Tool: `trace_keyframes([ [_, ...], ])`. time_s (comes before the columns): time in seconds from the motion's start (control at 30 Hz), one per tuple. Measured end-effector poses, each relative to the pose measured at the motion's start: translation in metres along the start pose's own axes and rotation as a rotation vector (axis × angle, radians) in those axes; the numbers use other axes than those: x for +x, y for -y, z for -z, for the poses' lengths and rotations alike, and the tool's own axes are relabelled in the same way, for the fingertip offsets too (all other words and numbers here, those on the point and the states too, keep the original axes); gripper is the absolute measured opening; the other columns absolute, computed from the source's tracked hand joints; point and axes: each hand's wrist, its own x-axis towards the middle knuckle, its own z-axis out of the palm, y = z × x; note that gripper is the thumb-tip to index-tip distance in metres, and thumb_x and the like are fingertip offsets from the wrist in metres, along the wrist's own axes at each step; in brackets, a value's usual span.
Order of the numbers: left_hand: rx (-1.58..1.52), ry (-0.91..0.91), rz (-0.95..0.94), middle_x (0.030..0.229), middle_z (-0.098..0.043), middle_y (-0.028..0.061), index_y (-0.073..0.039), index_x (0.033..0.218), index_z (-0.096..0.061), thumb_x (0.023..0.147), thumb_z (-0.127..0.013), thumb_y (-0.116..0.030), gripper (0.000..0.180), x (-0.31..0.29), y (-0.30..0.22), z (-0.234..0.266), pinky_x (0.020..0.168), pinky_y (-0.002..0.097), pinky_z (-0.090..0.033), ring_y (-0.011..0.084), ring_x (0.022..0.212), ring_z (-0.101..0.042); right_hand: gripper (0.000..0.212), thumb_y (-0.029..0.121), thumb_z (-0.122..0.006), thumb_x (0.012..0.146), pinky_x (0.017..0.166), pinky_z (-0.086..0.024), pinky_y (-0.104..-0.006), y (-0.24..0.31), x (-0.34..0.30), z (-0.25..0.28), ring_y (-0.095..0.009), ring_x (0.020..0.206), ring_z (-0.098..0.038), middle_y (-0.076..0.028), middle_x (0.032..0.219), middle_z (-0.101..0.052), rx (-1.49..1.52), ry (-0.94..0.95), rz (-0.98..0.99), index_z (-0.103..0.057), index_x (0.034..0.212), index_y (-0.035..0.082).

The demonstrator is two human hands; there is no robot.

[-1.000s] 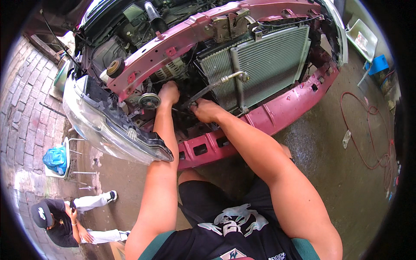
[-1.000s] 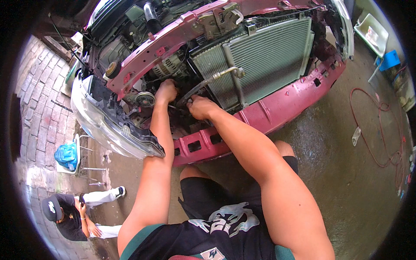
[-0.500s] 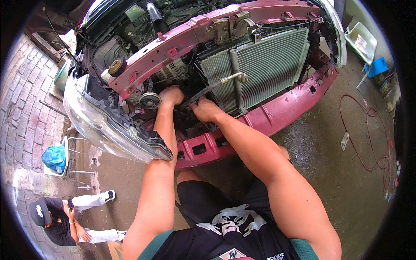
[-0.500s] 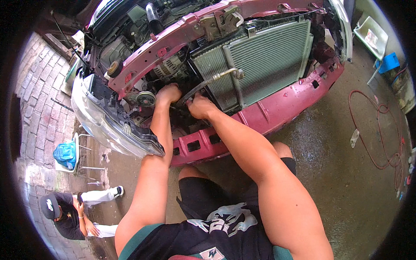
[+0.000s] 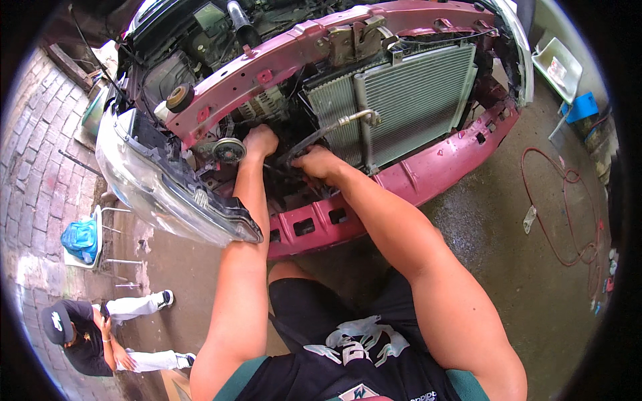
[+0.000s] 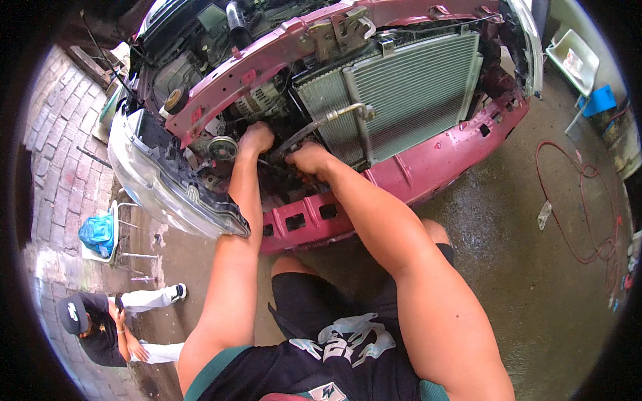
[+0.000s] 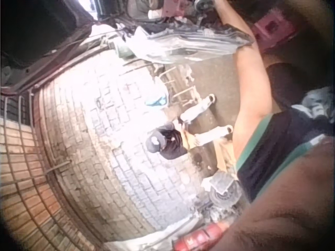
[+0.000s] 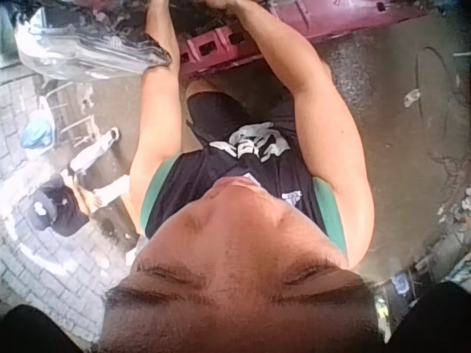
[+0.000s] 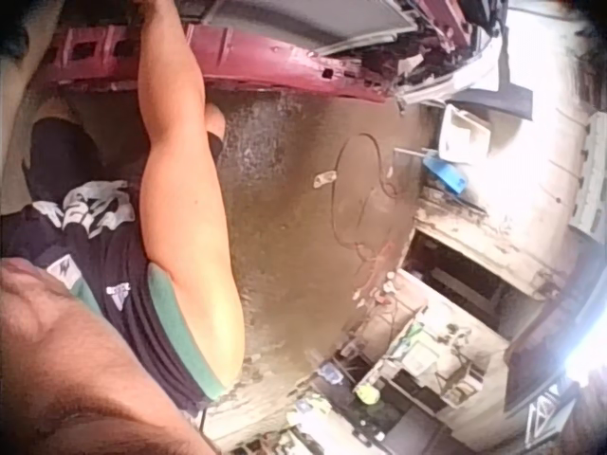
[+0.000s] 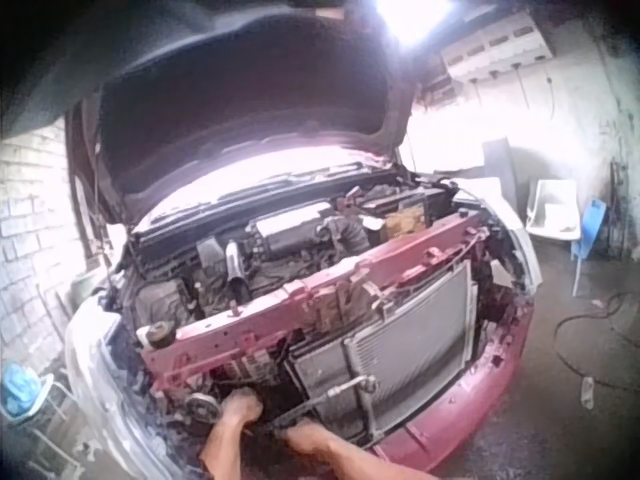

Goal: The person works on the engine of a pink car with the hood open, using pliers to manipulate wires and components near the radiator. They then step back and use the pliers to strip the insulation from a red wire.

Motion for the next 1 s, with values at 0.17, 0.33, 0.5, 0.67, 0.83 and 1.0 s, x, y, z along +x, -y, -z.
trace_keyframes([
  [0.17, 0.093, 0.014, -0.042, 0.107, -0.067, 0.0301, 0.005, 0.106, -0.064, 0.085, -0.051, -0.013, 0.031, 0.000, 0.005, -0.001, 0.089, 0.0470, -0.054, 0.0421, 0.104, -0.066, 0.030, 0.025, -0.069, 0.087, 0.044, -0.044, -0.0410, -0.002, 0.002, -0.003, -0.025, 0.054, -0.057, -0.015, 0.075, -0.062, 0.091, 0.001, -0.031, -0.065, 0.100, -0.002],
  [0.33, 0.088, -0.064, -0.084, 0.111, -0.067, 0.0267, 0.003, 0.108, -0.066, 0.083, -0.053, -0.007, 0.030, 0.002, 0.014, -0.011, 0.092, 0.0489, -0.052, 0.0432, 0.108, -0.063, 0.047, 0.028, -0.070, 0.086, 0.062, -0.052, -0.0435, -0.002, 0.005, -0.003, -0.030, 0.075, -0.065, -0.020, 0.098, -0.066, -0.039, -0.020, 0.011, -0.061, 0.118, -0.005],
  [0.5, 0.129, -0.067, -0.163, 0.106, -0.068, 0.0260, 0.002, 0.108, -0.063, 0.084, -0.053, -0.009, 0.028, 0.006, 0.018, -0.015, 0.087, 0.0475, -0.054, 0.0418, 0.102, -0.065, 0.066, 0.037, -0.070, 0.082, 0.098, -0.047, -0.0411, -0.007, 0.015, -0.003, -0.038, 0.117, -0.059, -0.026, 0.130, -0.059, -0.306, -0.124, 0.115, -0.056, 0.128, -0.007],
  [0.67, 0.171, -0.097, -0.167, 0.100, -0.068, 0.0271, 0.005, 0.098, -0.062, 0.086, -0.052, -0.012, 0.023, 0.005, 0.011, -0.015, 0.082, 0.0454, -0.057, 0.0390, 0.097, -0.069, 0.069, 0.043, -0.067, 0.083, 0.106, -0.042, -0.0415, -0.009, 0.016, -0.002, -0.040, 0.128, -0.051, -0.028, 0.135, -0.054, -0.473, -0.151, 0.158, -0.056, 0.129, -0.007],
  [0.83, 0.108, -0.019, -0.129, 0.107, -0.067, 0.0280, 0.005, 0.102, -0.064, 0.084, -0.055, -0.010, 0.025, 0.005, 0.015, -0.011, 0.087, 0.0462, -0.055, 0.0411, 0.103, -0.066, 0.064, 0.041, -0.063, 0.087, 0.108, -0.041, -0.0415, 0.002, -0.001, -0.012, -0.039, 0.128, -0.051, -0.028, 0.135, -0.054, -0.609, -0.200, 0.173, -0.056, 0.128, -0.008],
  [1.0, 0.115, 0.077, -0.112, 0.114, -0.065, 0.0278, 0.003, 0.103, -0.067, 0.085, -0.056, -0.011, 0.026, 0.017, 0.015, -0.011, 0.092, 0.0467, -0.052, 0.0422, 0.110, -0.062, 0.062, 0.040, -0.062, 0.088, 0.107, -0.042, -0.0421, 0.004, -0.003, -0.011, -0.039, 0.127, -0.052, -0.028, 0.134, -0.055, -0.616, -0.181, 0.149, -0.056, 0.127, -0.008],
])
